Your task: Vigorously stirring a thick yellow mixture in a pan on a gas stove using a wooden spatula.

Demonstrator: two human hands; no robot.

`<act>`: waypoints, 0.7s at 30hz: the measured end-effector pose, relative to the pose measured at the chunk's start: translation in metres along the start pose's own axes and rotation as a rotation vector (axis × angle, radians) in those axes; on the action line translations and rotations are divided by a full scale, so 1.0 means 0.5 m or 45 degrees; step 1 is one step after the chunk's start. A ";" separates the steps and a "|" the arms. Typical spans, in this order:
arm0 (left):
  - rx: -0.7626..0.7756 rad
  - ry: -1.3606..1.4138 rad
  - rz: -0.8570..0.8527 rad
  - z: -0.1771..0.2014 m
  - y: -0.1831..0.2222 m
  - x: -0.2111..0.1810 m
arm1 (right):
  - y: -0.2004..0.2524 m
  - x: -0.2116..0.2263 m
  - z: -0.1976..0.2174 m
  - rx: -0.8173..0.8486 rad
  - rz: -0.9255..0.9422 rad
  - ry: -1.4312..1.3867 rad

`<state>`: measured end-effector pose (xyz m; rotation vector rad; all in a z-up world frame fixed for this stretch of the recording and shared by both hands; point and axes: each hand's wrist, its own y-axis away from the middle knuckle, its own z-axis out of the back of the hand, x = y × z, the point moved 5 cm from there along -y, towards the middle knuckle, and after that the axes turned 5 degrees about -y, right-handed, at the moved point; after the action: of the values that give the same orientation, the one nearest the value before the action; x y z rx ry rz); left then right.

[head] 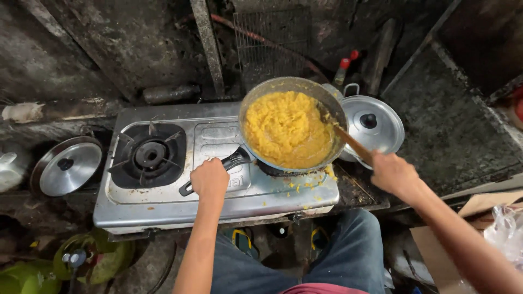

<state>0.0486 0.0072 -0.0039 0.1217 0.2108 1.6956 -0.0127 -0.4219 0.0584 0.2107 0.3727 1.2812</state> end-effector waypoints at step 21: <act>-0.016 -0.062 0.010 -0.022 -0.004 0.002 | 0.068 0.121 -0.153 0.036 0.344 -0.751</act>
<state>0.0479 0.0077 -0.0149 0.1540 0.1634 1.6993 -0.0581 -0.3584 -0.0092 0.6613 -0.1496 1.4093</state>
